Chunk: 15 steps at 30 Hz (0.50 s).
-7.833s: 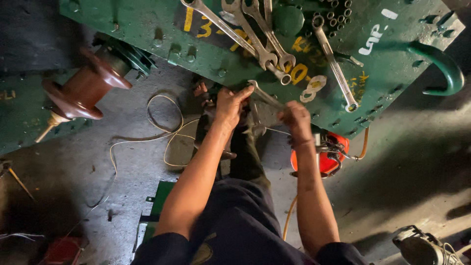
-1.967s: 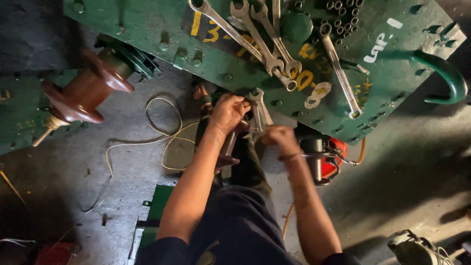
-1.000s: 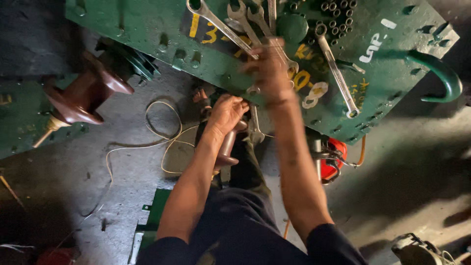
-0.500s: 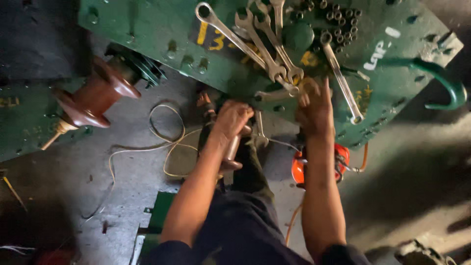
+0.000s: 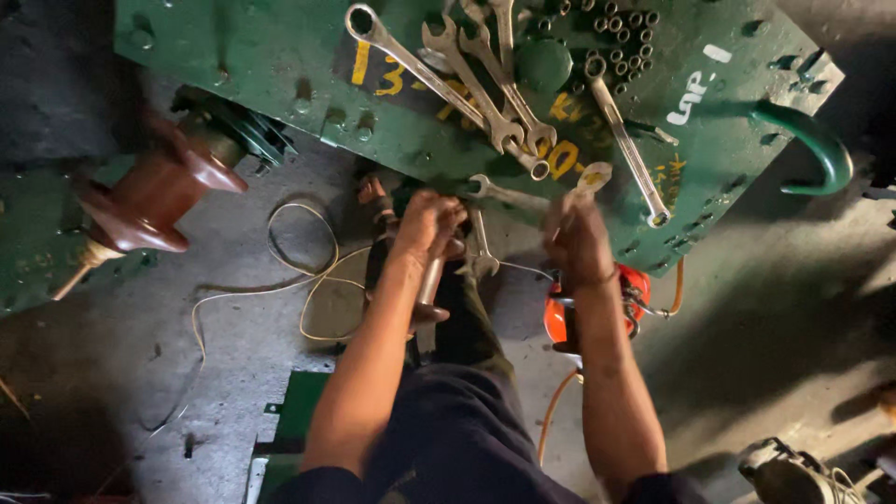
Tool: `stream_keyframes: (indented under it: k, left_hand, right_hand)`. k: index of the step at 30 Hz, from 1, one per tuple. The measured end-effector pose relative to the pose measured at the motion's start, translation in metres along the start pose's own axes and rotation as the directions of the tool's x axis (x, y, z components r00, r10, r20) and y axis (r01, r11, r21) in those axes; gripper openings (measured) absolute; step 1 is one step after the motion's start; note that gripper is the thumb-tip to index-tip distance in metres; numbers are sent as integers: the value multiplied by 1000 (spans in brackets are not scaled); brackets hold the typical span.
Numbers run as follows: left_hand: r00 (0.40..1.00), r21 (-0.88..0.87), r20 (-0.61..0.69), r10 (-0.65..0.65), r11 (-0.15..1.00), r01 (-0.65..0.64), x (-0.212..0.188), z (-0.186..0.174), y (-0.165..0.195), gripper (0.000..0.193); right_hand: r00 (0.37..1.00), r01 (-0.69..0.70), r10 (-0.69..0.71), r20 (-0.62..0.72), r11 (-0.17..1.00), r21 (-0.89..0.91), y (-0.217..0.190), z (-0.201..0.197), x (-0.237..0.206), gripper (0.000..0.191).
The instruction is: The person works on a green electrical transformer unit mounted on a stand, using wrenches to loosen and tighten bolts on its bushings and housing. They pick up wrenches from the unit's top surface, fit them onto fasteners, turn them with both hands, and set tools back down as they work around the unit.
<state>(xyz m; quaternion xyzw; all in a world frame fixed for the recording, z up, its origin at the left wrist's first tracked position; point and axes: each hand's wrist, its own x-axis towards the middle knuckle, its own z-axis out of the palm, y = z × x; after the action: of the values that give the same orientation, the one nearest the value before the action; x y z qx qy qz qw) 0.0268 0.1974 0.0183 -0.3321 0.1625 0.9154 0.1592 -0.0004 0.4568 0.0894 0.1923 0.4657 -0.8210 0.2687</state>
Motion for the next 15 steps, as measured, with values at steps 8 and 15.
stream_keyframes:
  k: [8,15]
  left_hand:
    - [928,697,150,341,629,-344,-6,12,-10,22]
    - [996,46,-23,83,996,-82,4,10,-10,17]
  right_hand:
    - [995,42,78,58,192,-981,59,201,86,46]
    - [998,-58,31,-49,523,-850,61,88,-38,35]
